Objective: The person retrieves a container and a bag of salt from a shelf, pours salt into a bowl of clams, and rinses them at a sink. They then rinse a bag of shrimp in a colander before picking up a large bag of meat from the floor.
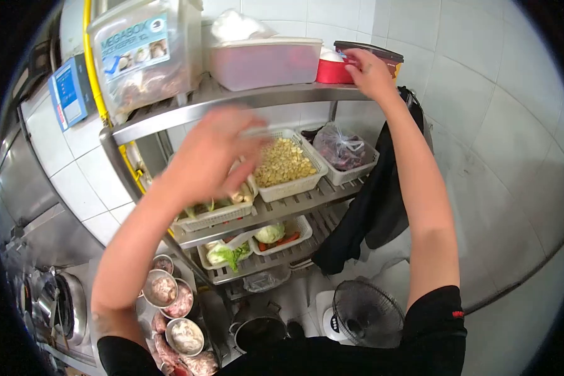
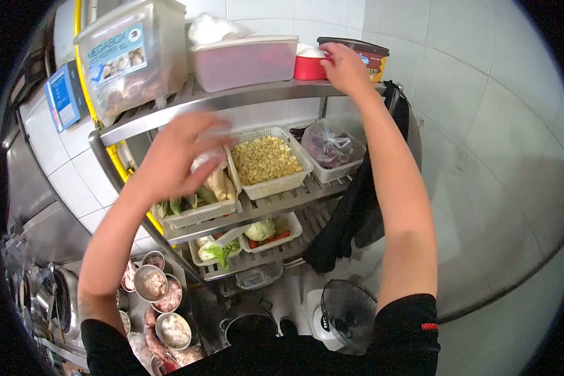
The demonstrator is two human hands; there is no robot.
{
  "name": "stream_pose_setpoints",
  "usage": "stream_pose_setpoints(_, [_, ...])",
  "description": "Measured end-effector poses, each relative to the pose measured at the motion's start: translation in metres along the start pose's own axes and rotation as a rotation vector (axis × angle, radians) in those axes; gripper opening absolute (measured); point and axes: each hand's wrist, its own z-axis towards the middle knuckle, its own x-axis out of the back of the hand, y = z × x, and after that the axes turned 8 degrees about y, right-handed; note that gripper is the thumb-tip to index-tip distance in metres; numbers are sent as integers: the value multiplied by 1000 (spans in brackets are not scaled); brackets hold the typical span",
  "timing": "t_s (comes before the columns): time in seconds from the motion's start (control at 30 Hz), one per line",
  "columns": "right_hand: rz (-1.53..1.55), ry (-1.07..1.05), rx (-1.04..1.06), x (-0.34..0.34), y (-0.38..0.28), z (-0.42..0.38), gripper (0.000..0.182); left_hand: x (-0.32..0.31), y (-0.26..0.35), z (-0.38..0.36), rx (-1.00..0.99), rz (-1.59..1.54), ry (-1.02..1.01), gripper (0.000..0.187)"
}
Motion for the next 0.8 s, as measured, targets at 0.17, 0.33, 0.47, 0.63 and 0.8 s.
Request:
stream_pose_setpoints(0.17, [-254,-276,39,-30,49,16,31,-94,-125,131,-7,509,323,52])
stream_pose_setpoints(0.33, [-199,-212,118,-15,47,24,29,-96,-155,132,-63,691,187,55])
stream_pose_setpoints(0.47, [-44,-139,-8,21,20,17,24,-77,-133,137,-77,754,130,42])
stream_pose_setpoints(0.63, [-105,-28,91,65,-10,-34,21,-106,-108,104,69,282,403,46])
stream_pose_setpoints(0.8, [-153,76,87,114,-63,-77,14,-182,6,91,922,-1240,243,51])
